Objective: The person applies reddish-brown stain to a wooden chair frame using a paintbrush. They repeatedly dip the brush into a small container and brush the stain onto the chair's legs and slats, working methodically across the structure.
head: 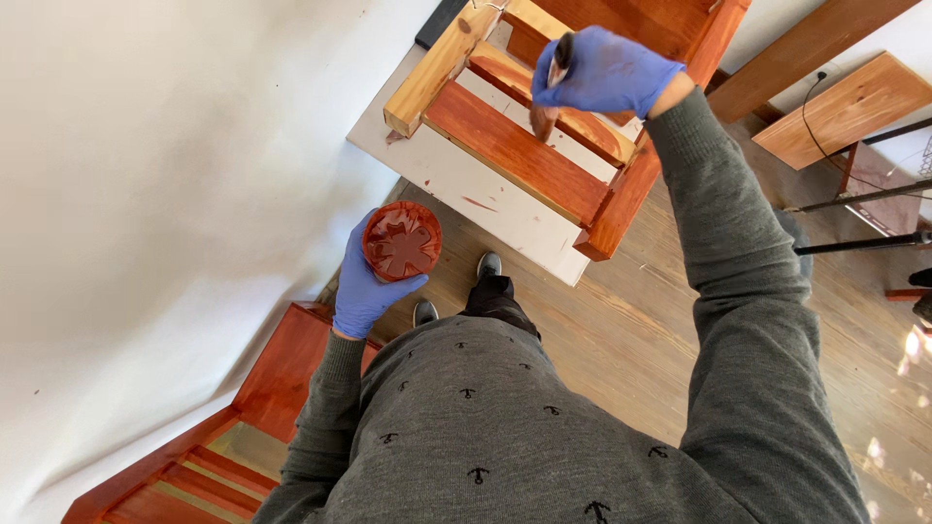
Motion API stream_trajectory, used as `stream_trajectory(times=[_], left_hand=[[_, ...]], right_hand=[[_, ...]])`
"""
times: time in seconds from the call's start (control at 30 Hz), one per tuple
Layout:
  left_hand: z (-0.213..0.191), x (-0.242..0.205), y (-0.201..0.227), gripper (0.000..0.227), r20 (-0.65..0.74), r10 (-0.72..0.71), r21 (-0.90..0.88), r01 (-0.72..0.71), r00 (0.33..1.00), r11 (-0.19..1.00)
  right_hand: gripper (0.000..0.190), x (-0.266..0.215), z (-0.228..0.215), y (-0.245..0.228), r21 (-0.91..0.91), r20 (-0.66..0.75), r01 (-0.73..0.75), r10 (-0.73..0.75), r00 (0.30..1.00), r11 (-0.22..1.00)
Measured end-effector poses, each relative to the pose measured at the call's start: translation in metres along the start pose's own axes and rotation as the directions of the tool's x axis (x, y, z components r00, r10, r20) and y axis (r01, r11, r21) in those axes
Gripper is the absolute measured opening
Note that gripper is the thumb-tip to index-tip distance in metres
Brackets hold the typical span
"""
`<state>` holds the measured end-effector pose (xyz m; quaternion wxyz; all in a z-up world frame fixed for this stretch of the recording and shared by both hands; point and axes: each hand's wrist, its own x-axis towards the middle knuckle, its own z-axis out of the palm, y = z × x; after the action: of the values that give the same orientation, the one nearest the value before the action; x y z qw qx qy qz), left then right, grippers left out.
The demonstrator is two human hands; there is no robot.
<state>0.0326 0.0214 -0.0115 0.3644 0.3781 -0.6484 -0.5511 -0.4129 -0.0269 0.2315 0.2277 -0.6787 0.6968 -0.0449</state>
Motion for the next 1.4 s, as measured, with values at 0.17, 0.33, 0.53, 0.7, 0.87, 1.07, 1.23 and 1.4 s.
stream_trajectory(times=[0.17, 0.33, 0.53, 0.7, 0.87, 1.07, 1.23, 1.4], left_hand=[[-0.002, 0.001, 0.008, 0.125, 0.013, -0.009, 0.006, 0.009, 1.0, 1.0], [-0.005, 0.002, 0.013, 0.123, 0.019, -0.008, -0.028, 0.008, 1.0, 1.0], [-0.006, 0.004, 0.011, 0.122, 0.03, -0.009, -0.057, 0.011, 1.0, 0.998], [-0.004, 0.008, 0.007, 0.119, 0.046, -0.001, -0.065, 0.004, 0.999, 0.998], [0.003, 0.013, 0.002, 0.123, 0.105, 0.025, -0.046, -0.02, 0.994, 0.999], [0.014, 0.018, 0.018, 0.12, 0.129, 0.035, -0.067, -0.027, 0.991, 0.997], [0.014, 0.017, 0.015, 0.116, 0.126, 0.044, -0.078, -0.034, 0.991, 0.996], [0.011, 0.011, 0.007, 0.118, 0.091, 0.036, -0.05, -0.032, 0.995, 0.998]], right_hand=[[0.014, 0.027, 0.034, 0.024, 0.246, -0.222, 0.344, -0.293, 0.93, 0.906], [0.011, 0.024, 0.028, 0.017, 0.043, -0.442, 0.601, -0.524, 0.728, 0.798], [0.006, -0.007, 0.051, 0.021, -0.047, -0.287, 0.537, -0.526, 0.8, 0.842], [0.011, -0.041, 0.057, 0.02, -0.015, -0.407, 0.418, -0.387, 0.827, 0.908], [0.006, -0.021, 0.068, 0.027, 0.153, -0.572, 0.514, -0.348, 0.743, 0.844], [0.031, 0.059, 0.107, 0.053, 0.721, -0.524, 0.489, -0.077, 0.848, 0.491], [0.015, 0.027, 0.103, 0.015, 0.423, -0.684, 0.496, -0.092, 0.723, 0.758], [0.016, 0.004, 0.104, -0.007, 0.28, -0.726, 0.537, -0.19, 0.661, 0.796]])
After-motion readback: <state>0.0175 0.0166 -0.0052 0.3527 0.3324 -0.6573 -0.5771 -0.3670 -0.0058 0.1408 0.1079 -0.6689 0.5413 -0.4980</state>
